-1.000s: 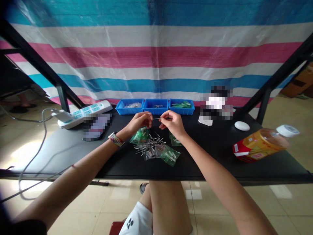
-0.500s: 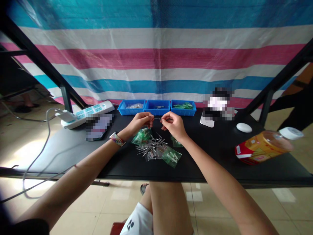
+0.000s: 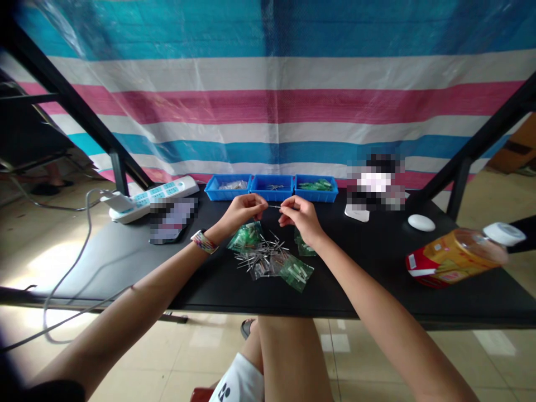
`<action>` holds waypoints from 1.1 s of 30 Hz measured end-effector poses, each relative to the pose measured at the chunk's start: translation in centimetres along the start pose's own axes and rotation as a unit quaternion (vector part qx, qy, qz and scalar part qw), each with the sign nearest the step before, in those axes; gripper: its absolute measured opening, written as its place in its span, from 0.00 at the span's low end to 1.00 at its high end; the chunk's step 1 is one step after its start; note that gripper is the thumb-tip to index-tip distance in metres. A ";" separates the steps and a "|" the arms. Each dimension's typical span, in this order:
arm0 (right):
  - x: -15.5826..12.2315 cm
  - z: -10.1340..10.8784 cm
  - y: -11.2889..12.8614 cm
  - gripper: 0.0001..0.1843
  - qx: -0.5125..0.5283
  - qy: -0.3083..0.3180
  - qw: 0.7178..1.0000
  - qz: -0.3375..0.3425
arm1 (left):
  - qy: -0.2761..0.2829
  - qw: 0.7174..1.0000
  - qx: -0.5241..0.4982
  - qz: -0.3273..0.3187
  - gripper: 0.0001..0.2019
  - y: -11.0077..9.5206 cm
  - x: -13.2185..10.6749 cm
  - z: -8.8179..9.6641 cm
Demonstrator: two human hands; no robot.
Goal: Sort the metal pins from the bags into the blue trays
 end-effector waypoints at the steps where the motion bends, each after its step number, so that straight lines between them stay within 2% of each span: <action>1: 0.0 0.0 -0.1 0.18 0.010 0.004 1.000 -0.007 | 0.000 1.000 -0.006 -0.002 0.18 0.0 0.0 0.0; 8: 0.2 -0.2 -0.5 0.16 0.026 0.014 0.999 -0.014 | -0.007 1.000 -0.017 -0.002 0.18 -0.1 0.0 -0.1; 14: 2.8 0.8 1.0 0.17 0.034 -0.048 0.998 0.030 | -0.042 0.998 -0.054 -0.010 0.13 -0.5 -0.1 0.4; 17: 4.3 0.9 1.3 0.20 0.028 -0.031 0.999 -0.033 | -0.039 0.998 -0.056 -0.008 0.12 -0.6 -0.2 0.4; 19: 4.3 1.3 1.7 0.23 0.017 -0.015 0.997 -0.071 | -0.043 0.998 -0.055 -0.006 0.11 -0.6 -0.2 0.5; 21: 3.4 2.1 2.5 0.20 -0.030 0.011 0.997 -0.064 | -0.046 0.998 -0.051 -0.005 0.11 -0.6 -0.2 0.7; 23: 2.1 3.0 3.4 0.16 -0.145 0.042 0.988 -0.032 | -0.045 0.998 -0.049 -0.007 0.10 -0.6 -0.1 0.7; 25: 0.7 4.1 3.6 0.14 -0.292 0.057 0.955 -0.002 | -0.042 0.998 -0.051 -0.011 0.10 -0.6 -0.1 0.7; 28: -0.4 6.0 3.4 0.11 -0.436 0.025 0.899 0.028 | -0.036 0.998 -0.049 -0.007 0.09 -0.6 -0.1 0.5; 30: -0.6 6.5 2.8 0.08 -0.470 0.022 0.882 0.034 | -0.031 0.998 -0.046 -0.004 0.09 -0.5 -0.2 0.3; 33: -0.3 6.1 1.6 0.06 -0.462 0.061 0.884 0.029 | -0.023 0.999 -0.043 -0.007 0.10 -0.4 -0.1 0.2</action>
Point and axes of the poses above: each hand's wrist, its own x-axis towards the middle knuckle, its own z-axis out of the back of the hand, y = z × x, the point moved 7 cm from there along x, towards the middle knuckle, and after that the axes turned 9 degrees about -z, right-handed, at the moved point
